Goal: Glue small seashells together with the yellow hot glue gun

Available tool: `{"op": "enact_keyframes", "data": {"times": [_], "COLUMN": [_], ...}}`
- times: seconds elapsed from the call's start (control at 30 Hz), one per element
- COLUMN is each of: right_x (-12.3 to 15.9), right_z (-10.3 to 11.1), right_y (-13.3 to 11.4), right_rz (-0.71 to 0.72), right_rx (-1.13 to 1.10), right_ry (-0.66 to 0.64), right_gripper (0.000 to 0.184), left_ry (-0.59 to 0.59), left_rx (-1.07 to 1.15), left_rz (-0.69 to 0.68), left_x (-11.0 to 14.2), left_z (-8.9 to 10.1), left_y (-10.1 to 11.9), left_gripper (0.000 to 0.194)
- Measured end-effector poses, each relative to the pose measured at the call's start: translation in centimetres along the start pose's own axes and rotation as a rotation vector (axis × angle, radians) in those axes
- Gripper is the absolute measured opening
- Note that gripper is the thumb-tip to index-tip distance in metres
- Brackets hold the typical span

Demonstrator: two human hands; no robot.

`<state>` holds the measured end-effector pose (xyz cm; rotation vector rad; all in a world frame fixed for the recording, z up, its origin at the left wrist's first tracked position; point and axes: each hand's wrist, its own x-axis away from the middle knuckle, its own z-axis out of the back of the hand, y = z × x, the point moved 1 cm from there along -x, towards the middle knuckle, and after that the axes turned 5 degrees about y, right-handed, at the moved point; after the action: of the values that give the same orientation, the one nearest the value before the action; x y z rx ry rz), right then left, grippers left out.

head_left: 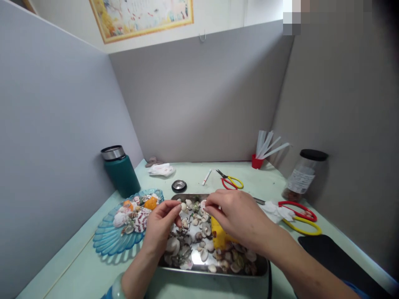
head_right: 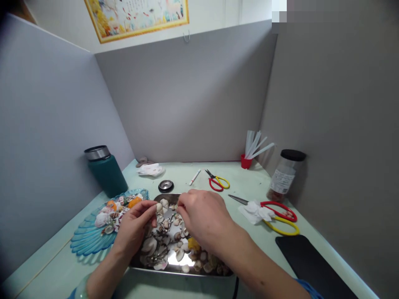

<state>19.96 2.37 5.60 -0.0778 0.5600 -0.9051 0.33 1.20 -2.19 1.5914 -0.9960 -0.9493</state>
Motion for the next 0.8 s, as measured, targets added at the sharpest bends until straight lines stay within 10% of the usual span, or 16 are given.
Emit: {"op": "enact_keyframes", "data": {"times": [0.8], "right_x": [-0.8], "right_z": [-4.4], "right_y": [-0.4], "right_rz": [0.032], "right_rx": [0.081], "right_ry": [-0.196], "right_gripper": [0.018], "left_ry": [-0.077], "left_rx": [0.210], "left_rz": [0.149], "left_x": [-0.1], "left_z": [0.4], "left_y": [0.3], "left_gripper": [0.018]}}
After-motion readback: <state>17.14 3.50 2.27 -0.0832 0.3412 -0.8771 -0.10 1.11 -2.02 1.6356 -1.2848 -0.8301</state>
